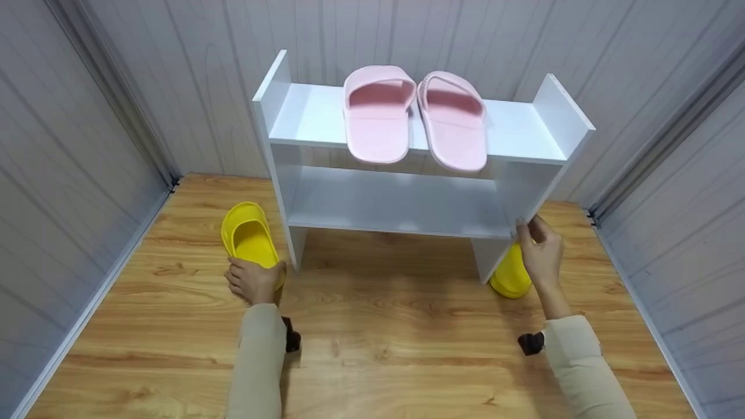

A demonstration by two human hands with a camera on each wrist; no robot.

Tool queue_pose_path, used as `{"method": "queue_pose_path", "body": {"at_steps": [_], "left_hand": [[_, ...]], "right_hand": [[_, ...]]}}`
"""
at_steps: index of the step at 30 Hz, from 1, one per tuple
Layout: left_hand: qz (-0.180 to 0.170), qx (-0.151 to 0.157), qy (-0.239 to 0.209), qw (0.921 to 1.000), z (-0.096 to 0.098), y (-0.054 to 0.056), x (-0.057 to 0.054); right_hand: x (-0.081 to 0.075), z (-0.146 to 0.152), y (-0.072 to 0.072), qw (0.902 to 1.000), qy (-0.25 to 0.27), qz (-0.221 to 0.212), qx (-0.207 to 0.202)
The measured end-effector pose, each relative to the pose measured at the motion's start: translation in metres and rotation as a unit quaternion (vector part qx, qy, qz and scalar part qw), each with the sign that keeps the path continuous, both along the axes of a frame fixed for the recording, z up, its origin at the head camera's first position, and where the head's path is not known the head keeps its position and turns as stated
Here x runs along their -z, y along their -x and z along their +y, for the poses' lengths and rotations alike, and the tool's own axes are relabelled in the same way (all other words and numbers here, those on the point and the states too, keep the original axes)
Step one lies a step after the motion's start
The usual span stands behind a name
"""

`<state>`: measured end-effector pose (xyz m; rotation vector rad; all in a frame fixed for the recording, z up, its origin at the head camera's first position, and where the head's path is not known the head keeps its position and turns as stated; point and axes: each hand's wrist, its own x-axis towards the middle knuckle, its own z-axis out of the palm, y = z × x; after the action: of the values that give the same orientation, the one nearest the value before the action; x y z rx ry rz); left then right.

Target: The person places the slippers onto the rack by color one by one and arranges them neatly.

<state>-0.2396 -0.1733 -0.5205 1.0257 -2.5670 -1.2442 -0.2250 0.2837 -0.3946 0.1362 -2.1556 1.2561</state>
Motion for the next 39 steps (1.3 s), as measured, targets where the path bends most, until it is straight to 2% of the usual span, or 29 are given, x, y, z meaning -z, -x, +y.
{"method": "queue_pose_path", "body": {"at_steps": [3, 9, 16, 22, 29, 39], "left_hand": [[0.007, -0.003, 0.008, 0.9999, -0.002, -0.001, 0.002], [0.02, -0.01, 0.022, 0.9995, -0.006, -0.001, 0.005], [0.004, -0.005, 0.034, 0.9994, -0.012, -0.003, 0.004], [-0.015, 0.008, 0.028, 0.9995, -0.017, -0.004, -0.001], [-0.01, 0.028, 0.031, 0.9991, -0.022, -0.006, 0.0], [-0.012, 0.054, 0.037, 0.9978, -0.029, -0.01, 0.0]], "right_hand": [[0.001, 0.0, 0.001, 1.0, 0.0, 0.003, 0.001], [0.02, 0.015, 0.016, 0.9999, 0.009, 0.011, -0.008], [0.026, 0.02, 0.02, 0.9999, 0.009, 0.014, 0.002], [0.023, 0.018, 0.018, 0.9998, 0.008, 0.016, -0.01], [0.002, 0.002, 0.002, 0.9999, 0.008, -0.001, -0.01], [0.001, 0.0, -0.001, 0.9999, 0.009, 0.007, -0.01]]}}
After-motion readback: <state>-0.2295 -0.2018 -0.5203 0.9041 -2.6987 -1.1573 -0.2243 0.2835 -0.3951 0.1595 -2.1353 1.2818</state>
